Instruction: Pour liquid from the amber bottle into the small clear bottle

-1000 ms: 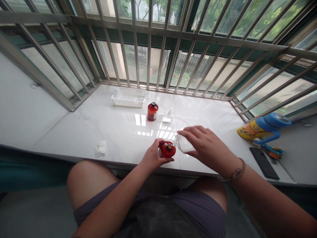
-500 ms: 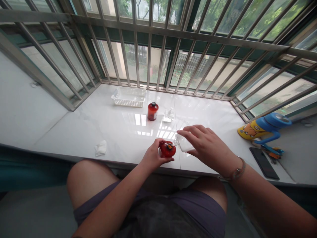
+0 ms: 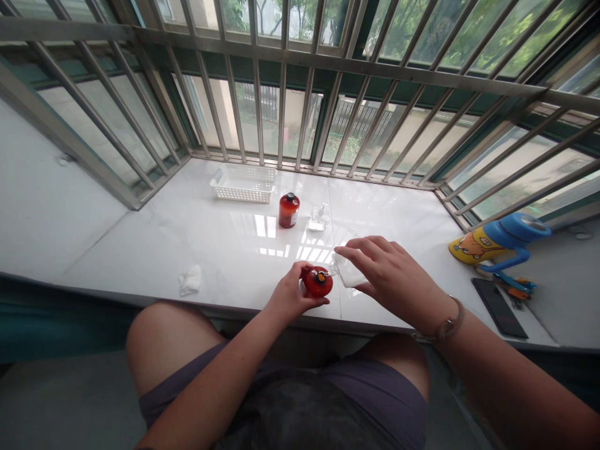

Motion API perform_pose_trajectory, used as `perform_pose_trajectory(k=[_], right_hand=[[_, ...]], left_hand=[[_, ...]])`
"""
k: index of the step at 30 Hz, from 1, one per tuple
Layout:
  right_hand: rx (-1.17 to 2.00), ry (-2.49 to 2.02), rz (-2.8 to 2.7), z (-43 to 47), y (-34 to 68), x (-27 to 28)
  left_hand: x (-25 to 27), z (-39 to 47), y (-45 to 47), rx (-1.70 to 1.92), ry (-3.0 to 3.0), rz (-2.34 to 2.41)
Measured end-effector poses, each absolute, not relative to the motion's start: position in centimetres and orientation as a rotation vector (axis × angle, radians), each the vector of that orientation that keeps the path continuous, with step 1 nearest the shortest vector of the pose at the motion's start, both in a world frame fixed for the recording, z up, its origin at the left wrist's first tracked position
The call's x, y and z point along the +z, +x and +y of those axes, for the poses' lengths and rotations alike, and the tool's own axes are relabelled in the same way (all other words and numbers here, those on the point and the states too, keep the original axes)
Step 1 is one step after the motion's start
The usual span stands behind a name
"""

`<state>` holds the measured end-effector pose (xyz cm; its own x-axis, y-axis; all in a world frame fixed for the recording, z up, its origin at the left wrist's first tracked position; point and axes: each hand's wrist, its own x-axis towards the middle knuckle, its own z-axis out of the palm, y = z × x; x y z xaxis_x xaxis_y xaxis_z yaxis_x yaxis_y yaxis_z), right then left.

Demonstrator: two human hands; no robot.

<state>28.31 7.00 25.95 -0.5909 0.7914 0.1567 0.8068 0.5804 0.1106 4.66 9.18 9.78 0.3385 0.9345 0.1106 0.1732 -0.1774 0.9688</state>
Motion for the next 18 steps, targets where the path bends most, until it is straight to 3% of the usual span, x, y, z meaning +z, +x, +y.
perform_pose_trajectory(k=[18], right_hand=[[-0.296, -1.369, -2.719, 6.99, 28.29, 26.11]], left_hand=[[9.48, 9.22, 4.61, 0.958, 1.616, 1.029]])
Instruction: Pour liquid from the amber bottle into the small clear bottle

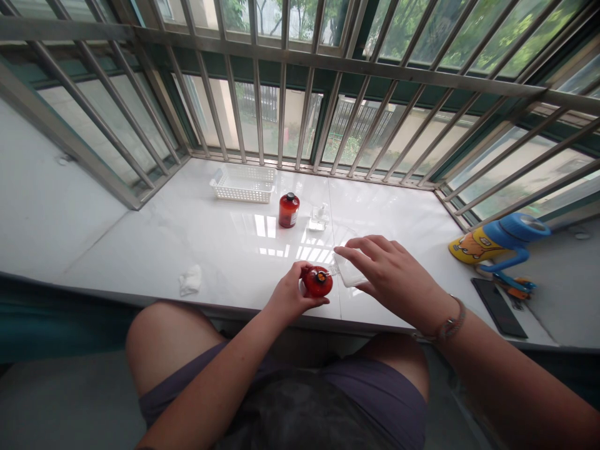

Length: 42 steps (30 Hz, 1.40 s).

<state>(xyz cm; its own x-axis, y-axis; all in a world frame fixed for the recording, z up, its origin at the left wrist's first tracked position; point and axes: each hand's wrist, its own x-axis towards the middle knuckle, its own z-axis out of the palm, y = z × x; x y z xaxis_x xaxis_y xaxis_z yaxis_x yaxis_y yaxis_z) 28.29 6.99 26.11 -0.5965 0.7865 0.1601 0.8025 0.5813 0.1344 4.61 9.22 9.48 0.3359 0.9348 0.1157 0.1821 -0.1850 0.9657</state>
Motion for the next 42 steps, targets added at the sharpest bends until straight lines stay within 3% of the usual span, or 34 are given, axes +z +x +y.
perform_pose_trajectory(k=[42], right_hand=[[-0.350, -1.358, -2.766, 6.95, 27.82, 26.82]], left_hand=[[9.99, 9.42, 4.59, 0.991, 1.765, 0.990]])
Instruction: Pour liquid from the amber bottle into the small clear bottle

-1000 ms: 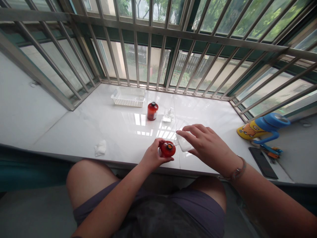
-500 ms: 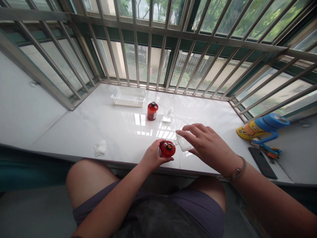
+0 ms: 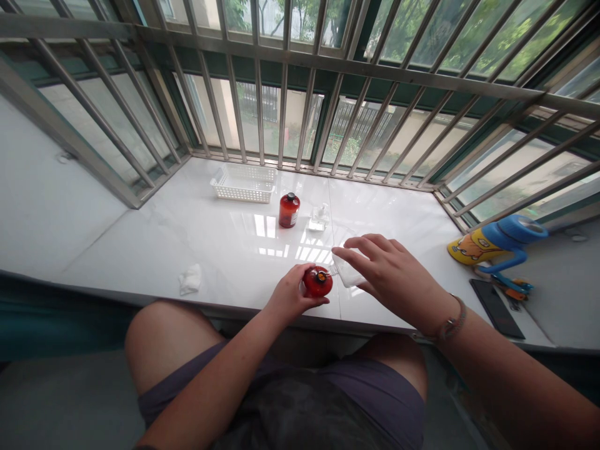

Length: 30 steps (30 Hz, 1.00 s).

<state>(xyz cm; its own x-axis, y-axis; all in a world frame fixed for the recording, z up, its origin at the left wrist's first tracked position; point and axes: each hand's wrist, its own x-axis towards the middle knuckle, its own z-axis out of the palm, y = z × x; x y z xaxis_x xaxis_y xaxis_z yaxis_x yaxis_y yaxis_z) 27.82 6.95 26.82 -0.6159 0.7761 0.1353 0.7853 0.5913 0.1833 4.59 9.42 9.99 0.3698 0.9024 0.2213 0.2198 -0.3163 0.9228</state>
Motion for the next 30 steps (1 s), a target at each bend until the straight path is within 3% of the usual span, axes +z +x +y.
perform_pose_trajectory(k=[30], right_hand=[[-0.382, -1.329, -2.805, 7.11, 27.15, 27.00]], left_hand=[[9.96, 9.39, 4.55, 0.999, 1.747, 0.982]])
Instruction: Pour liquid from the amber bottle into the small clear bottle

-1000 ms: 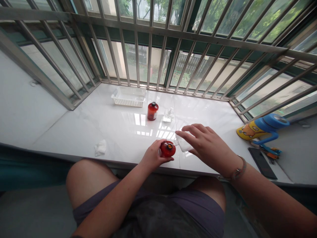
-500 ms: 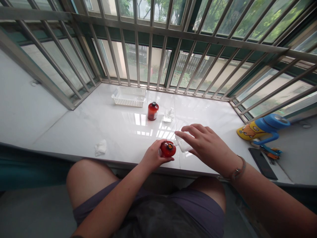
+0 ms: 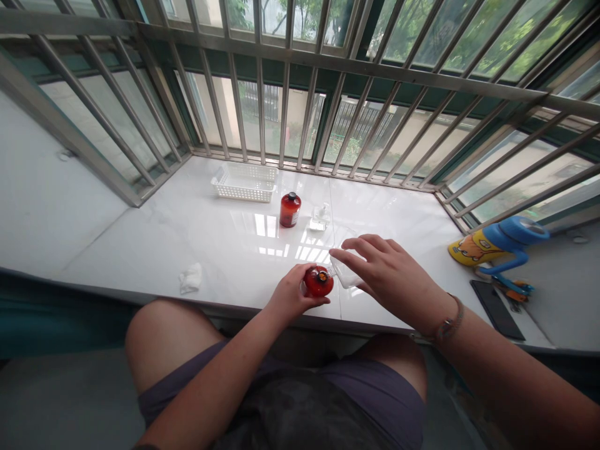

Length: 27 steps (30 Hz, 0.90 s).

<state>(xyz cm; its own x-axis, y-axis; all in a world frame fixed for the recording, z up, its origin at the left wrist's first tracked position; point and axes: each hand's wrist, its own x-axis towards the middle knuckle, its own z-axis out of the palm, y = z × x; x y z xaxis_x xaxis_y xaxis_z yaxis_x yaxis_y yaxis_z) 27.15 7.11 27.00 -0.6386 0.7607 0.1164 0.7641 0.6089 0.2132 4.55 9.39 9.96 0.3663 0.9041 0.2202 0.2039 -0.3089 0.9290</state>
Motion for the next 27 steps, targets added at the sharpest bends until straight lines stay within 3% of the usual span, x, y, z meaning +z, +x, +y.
perform_pose_trajectory(k=[27], right_hand=[[-0.124, -1.373, -2.679, 7.2, 27.6, 24.2]], left_hand=[[11.6, 9.0, 4.6, 0.918, 1.702, 1.029]])
